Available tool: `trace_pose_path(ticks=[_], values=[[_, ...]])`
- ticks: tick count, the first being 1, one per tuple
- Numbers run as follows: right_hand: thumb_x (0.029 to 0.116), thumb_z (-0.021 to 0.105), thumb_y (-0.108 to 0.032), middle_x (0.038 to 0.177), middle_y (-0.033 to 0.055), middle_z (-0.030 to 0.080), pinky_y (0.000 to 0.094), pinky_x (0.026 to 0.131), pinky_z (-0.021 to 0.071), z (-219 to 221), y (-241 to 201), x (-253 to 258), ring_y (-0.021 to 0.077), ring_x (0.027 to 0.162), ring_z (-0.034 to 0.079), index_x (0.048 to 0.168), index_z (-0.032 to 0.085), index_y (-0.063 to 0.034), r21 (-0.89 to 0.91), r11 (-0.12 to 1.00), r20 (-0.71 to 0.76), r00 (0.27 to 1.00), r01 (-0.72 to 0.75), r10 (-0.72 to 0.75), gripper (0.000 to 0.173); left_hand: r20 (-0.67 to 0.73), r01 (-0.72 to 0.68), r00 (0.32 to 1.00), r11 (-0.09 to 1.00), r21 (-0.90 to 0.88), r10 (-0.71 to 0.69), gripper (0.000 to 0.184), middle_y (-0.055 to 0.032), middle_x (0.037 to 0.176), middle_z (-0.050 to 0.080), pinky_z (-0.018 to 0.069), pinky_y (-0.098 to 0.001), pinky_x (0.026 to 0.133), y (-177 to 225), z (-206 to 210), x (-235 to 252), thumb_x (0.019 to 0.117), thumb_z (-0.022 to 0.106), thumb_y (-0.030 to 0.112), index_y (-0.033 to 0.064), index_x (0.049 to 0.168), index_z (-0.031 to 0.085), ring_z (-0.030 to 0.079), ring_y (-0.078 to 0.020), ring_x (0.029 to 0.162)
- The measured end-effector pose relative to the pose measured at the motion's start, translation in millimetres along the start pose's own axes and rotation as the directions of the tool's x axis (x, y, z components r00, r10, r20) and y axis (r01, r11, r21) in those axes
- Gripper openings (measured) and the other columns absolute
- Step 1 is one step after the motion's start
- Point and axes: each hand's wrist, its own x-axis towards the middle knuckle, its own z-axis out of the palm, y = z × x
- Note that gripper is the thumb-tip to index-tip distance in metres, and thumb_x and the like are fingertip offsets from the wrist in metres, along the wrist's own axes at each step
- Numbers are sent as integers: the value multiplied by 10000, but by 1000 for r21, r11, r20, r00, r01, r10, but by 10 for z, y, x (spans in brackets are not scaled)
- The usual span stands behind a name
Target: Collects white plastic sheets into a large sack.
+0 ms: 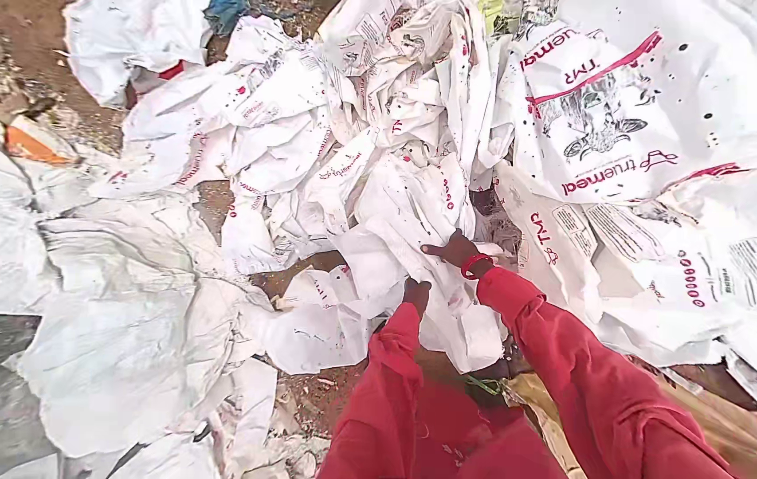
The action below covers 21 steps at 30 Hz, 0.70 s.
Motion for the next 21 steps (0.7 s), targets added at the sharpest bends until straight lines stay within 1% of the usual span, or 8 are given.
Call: trace_pose_path(ticks=[3,6,8,11,14,17,19,21], values=[[874,724,-638,1389,307,568,571,1102,417,-60,229,-490,416,1309,561,1504,351,97,43,999,45,999,-22,20,1037,118,-6,993,997,73,-2,527,-310,1539,420,334,-444,1211,51,229,-572,1018,509,-47,-128,1508,332,423,-346,1450],[978,588,-623,1417,330,547,587,1127,391,-190,424,-1044,439,1345,533,1511,371,99,96,995,53,998,16,-21,923,206,-51,978,970,237,1,517,-315,1535,430,323,-438,1221,130,353,-1147,1029,498,-28,-134,1508,335,425,-349,1456],[1040,518,-561,1476,344,492,562,1168,358,-331,410,-1471,441,1398,489,1537,310,118,83,996,76,996,37,-43,867,269,-109,963,923,369,6,519,-302,1564,406,280,-423,1247,272,445,-1520,1039,469,-17,-131,1523,320,388,-333,1491],[1063,533,-462,1529,341,433,529,1200,324,-613,323,-2054,422,1444,441,1550,263,125,102,992,85,993,75,-84,809,349,-276,930,843,462,113,472,-301,1534,451,283,-405,1247,523,539,-2057,1044,465,-5,-145,1488,383,414,-323,1478],[986,679,-443,1520,324,445,512,1199,330,-931,187,-2522,395,1438,445,1534,302,111,186,974,62,988,130,-144,865,438,-411,885,703,581,155,471,-284,1533,465,290,-402,1247,837,509,-2521,1048,501,37,-127,1481,418,424,-312,1475],[872,823,-384,1452,300,519,521,1155,381,-1167,-35,-2946,384,1372,509,1496,371,91,229,958,-74,984,172,-159,905,458,-441,884,481,758,89,543,-270,1581,408,283,-420,1247,1281,447,-2962,1030,523,37,-108,1526,355,391,-310,1497],[874,810,-328,1393,314,565,570,1106,417,-1299,-242,-3236,421,1315,556,1485,400,84,224,958,-226,966,178,-126,843,434,-432,898,328,840,72,547,-265,1559,441,321,-439,1226,1611,396,-3234,1018,529,40,-105,1520,366,427,-314,1475],[919,756,-302,1363,323,584,592,1080,427,-1431,-480,-3559,444,1283,577,1503,386,79,230,957,-337,937,174,-90,789,472,-483,875,237,843,108,527,-265,1535,472,328,-445,1220,1869,289,-3441,1011,534,25,-103,1504,398,446,-321,1461]])
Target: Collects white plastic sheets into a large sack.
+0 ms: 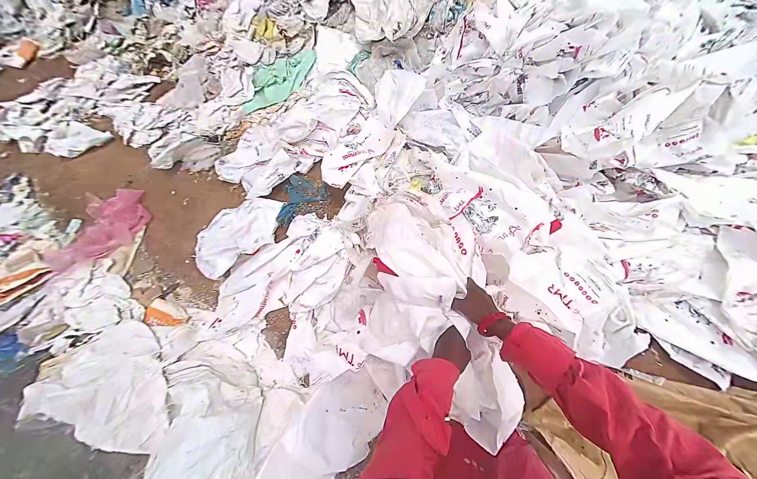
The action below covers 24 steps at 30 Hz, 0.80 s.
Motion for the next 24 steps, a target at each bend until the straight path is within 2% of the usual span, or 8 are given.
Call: trace_pose_path(ticks=[2,4,7,10,13,16,19,24], values=[[951,704,-278,1330,319,606,594,1061,438,-115,-312,-201,450,1256,593,1506,392,68,26,999,-100,995,20,-18,725,-59,-69,996,996,64,73,518,-267,1525,484,321,-437,1222,11,-246,-188,1004,534,8,-104,1496,414,448,-323,1458],[969,679,-245,1232,318,645,605,1007,465,-195,-596,-384,457,1176,628,1458,443,66,62,996,-199,978,68,-55,626,-108,-91,988,986,137,107,511,-267,1529,480,315,-441,1224,22,-488,-373,1012,517,9,-103,1499,411,442,-325,1463],[976,653,-178,994,311,672,637,778,524,-338,-972,-657,482,934,677,1337,504,65,90,975,-389,908,203,-153,460,-203,-83,971,971,226,130,473,-283,1495,507,348,-490,1201,104,-877,-605,1021,492,24,-106,1474,443,467,-356,1440],[979,621,-157,1045,288,689,633,858,508,-811,-1406,-932,461,1010,684,1372,503,40,50,966,-478,856,252,-198,455,-310,-126,923,940,317,228,421,-301,1425,561,391,-562,1150,357,-1260,-847,1030,505,34,-96,1430,499,521,-411,1378],[992,587,-132,1063,280,692,621,885,501,-1250,-1552,-1308,450,1036,679,1370,506,34,39,955,-583,783,293,-217,420,-348,-187,874,896,403,339,407,-311,1412,566,386,-553,1153,776,-1470,-1111,1029,496,27,-114,1410,505,528,-408,1373],[999,570,-129,1051,266,696,605,884,494,-1639,-1449,-1638,430,1030,681,1315,533,38,27,945,-691,689,325,-217,359,-333,-292,815,832,473,475,407,-319,1404,565,391,-537,1152,1174,-1495,-1275,1032,502,35,-131,1404,494,537,-405,1364],[1014,540,-128,1044,261,706,604,875,499,-1940,-1172,-1950,429,1021,691,1297,550,41,27,948,-791,587,317,-173,329,-266,-369,790,775,513,552,389,-335,1379,570,399,-563,1133,1574,-1370,-1375,1056,479,80,-149,1370,500,545,-430,1344],[1023,548,-99,1057,251,729,618,861,516,-2402,-491,-2539,433,1022,707,1326,580,33,58,953,-918,392,298,-67,332,-190,-521,696,670,529,692,418,-372,1301,595,420,-610,1091,2369,-842,-1371,1072,494,152,-172,1336,504,584,-485,1270]])
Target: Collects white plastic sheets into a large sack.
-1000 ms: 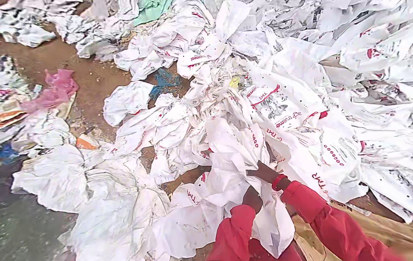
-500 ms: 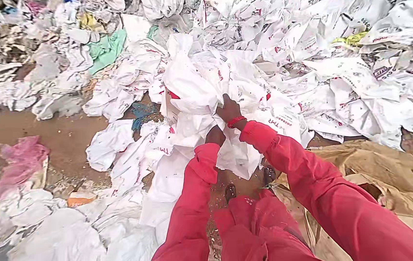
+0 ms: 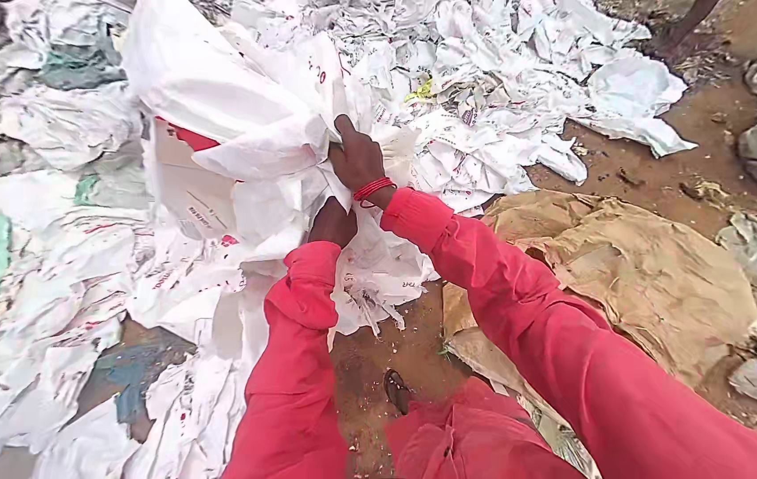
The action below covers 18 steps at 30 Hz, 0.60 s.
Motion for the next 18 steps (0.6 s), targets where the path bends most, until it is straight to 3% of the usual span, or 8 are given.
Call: trace_pose_path(ticks=[4,6,8,9,11,14,16,18], values=[[1013,552,-49,1058,229,735,618,811,535,-931,723,3,421,993,717,1317,599,-6,4,990,-171,975,-142,141,310,69,-141,988,990,7,141,553,-400,1312,569,402,-646,1081,962,518,349,1054,560,213,-181,1408,401,565,-515,1274],[1014,545,-42,1067,233,735,621,819,537,-1445,1193,-60,427,998,716,1330,586,-10,-4,977,-240,948,-215,208,320,37,-370,925,919,-136,378,603,-391,1434,489,342,-626,1151,1360,940,412,997,622,90,-167,1476,362,475,-502,1379],[1017,545,-49,1081,235,735,621,830,533,-2008,1707,-115,431,1014,715,1340,576,-4,-43,958,-329,909,-284,255,328,-2,-532,833,802,-271,553,681,-310,1611,332,274,-562,1227,1742,1413,311,960,581,0,-99,1566,287,336,-431,1509],[1020,545,-56,1088,234,735,619,841,531,-2302,1968,-154,430,1024,715,1343,571,-4,-65,943,-381,882,-326,279,329,-18,-569,804,761,-311,594,660,-256,1637,327,287,-524,1232,1914,1658,193,963,555,-19,-61,1576,312,335,-387,1523],[1018,544,-63,1110,232,732,612,854,529,-2897,2482,-302,424,1040,714,1347,562,2,-122,908,-477,826,-401,301,336,-40,-600,768,697,-392,639,534,-278,1552,454,338,-513,1211,2151,2217,-106,948,523,-57,-86,1480,477,422,-411,1471],[1025,536,-83,1150,218,728,604,867,521,-3749,3126,-660,410,1067,710,1330,570,4,-200,849,-579,758,-490,301,319,167,-467,776,732,-495,608,417,-292,1454,555,377,-518,1184,2293,3012,-508,953,491,-73,-106,1353,604,511,-426,1397],[1023,523,-85,1145,218,729,609,865,514,-4220,3478,-984,412,1064,709,1298,586,7,-234,813,-627,722,-534,293,296,402,-268,770,823,-500,495,408,-255,1415,603,430,-477,1146,2296,3398,-706,996,456,-59,-82,1382,588,585,-372,1330],[1024,495,-78,1126,237,721,626,869,497,-4625,3787,-1414,430,1063,700,1264,588,22,-246,777,-671,680,-579,295,276,567,-77,738,880,-468,366,408,-272,1378,621,469,-475,1102,2308,3657,-904,1016,429,-70,-88,1403,558,635,-381,1255]])
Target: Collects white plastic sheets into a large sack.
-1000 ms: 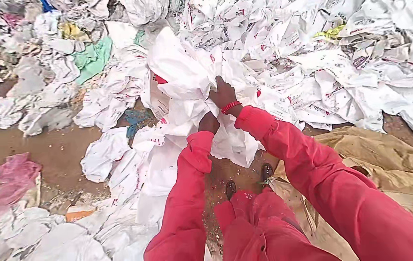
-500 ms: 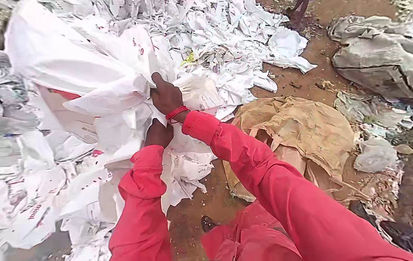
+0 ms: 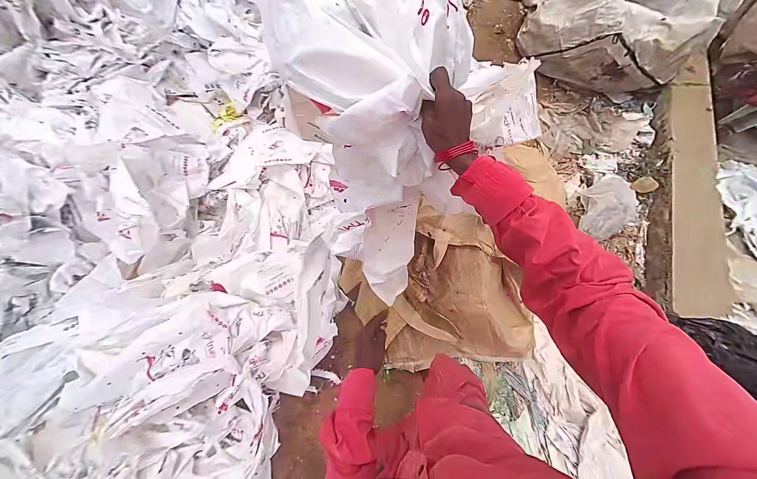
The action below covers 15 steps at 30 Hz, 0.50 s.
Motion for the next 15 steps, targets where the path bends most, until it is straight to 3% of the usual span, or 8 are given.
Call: trace_pose_path(ticks=[3,7,11,15], values=[[1006,487,-69,1054,284,714,651,808,497,-461,880,-108,482,987,703,1206,596,67,-93,995,-116,993,-39,28,265,93,179,980,982,-52,-174,412,-272,1383,612,483,-459,1083,-154,306,-55,1022,424,-78,-84,1419,537,634,-362,1249],[1011,471,-85,986,358,675,696,767,478,-1173,1738,-622,554,930,680,1165,570,122,-192,970,-224,969,-148,103,277,145,277,951,961,1,-275,410,-272,1374,617,488,-469,1078,-301,418,-106,1007,464,-82,-78,1408,548,631,-366,1249],[1005,479,-70,999,418,639,739,746,446,-1791,2166,-1353,617,922,647,1165,552,161,-264,915,-361,911,-304,198,290,195,280,936,956,84,-292,421,-282,1385,605,480,-490,1080,-310,268,30,1022,438,-72,-75,1435,522,626,-395,1248],[1004,482,-72,993,407,628,753,729,437,-2190,2201,-2113,619,904,636,1163,545,143,-303,823,-500,816,-480,291,275,203,240,940,954,178,-274,405,-286,1377,609,480,-505,1081,-169,80,247,1027,442,-69,-77,1421,535,634,-409,1232]])
